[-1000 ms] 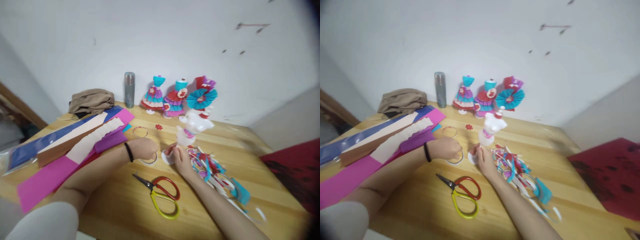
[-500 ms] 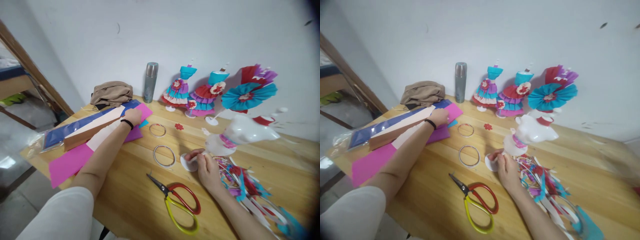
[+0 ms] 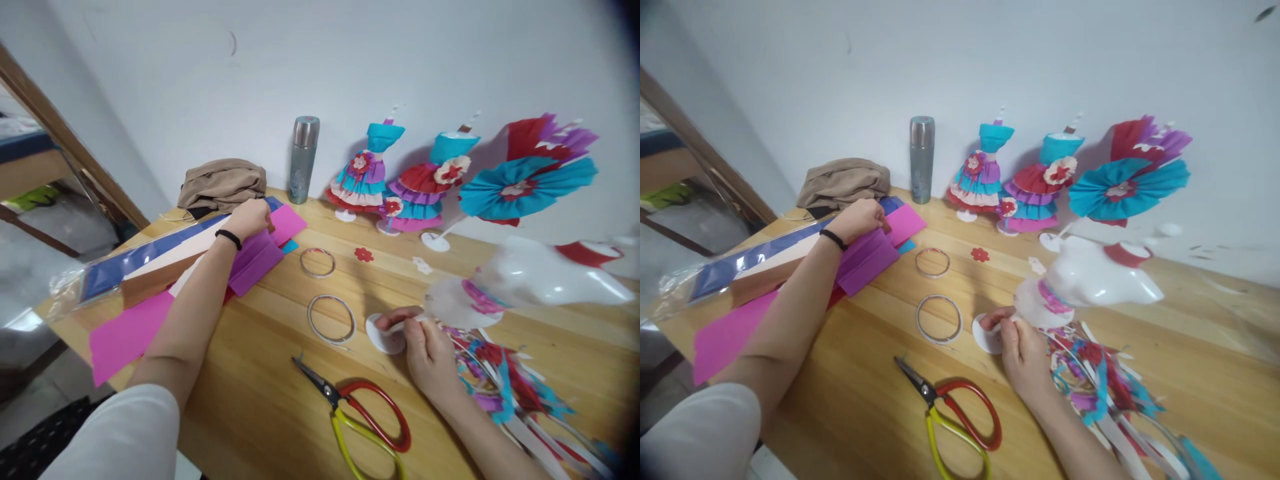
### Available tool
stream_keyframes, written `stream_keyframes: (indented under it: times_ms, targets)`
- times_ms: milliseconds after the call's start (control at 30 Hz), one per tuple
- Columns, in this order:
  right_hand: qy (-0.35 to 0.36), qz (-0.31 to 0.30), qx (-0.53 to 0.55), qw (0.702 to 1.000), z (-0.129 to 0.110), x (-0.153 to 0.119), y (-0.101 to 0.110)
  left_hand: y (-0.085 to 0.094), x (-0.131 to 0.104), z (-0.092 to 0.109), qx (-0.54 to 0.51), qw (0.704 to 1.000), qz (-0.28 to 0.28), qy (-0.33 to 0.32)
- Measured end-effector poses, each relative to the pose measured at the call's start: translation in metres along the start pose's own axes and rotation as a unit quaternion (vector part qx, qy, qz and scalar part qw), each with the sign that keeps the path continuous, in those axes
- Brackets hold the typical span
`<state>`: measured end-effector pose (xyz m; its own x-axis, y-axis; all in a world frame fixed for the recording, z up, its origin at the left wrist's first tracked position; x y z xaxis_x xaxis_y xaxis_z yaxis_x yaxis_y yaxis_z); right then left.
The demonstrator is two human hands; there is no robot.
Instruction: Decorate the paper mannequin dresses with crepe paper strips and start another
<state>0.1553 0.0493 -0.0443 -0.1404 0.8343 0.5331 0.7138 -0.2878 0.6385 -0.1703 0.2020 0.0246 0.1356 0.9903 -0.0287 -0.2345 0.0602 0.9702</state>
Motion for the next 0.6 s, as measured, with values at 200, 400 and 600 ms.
stream_keyframes:
  times_ms: [200,400,600]
  targets:
    - [0.0,-0.008,-0.007,1.0,0.002,-0.001,-0.001,0.013,-0.006,0.016,-0.019,0.999,0.022,-0.018]
    - [-0.015,-0.008,0.0,1.0,0.006,-0.003,-0.002,0.021,-0.007,0.026,-0.024,0.997,0.066,-0.044]
    - [-0.019,-0.015,0.006,1.0,0.005,-0.003,-0.003,0.014,-0.009,0.036,-0.012,0.997,0.017,-0.074]
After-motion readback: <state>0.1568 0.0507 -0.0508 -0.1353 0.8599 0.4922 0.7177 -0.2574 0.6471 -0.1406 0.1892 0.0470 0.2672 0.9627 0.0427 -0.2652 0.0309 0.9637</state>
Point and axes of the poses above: each hand's wrist, its own x-axis towards the middle knuckle, its own y-axis out of the back of the hand, z = x × y, the point moved 8 cm from there along x, towards the middle knuckle, and after that the axes turned 9 degrees about -x, right-handed, at the moved point
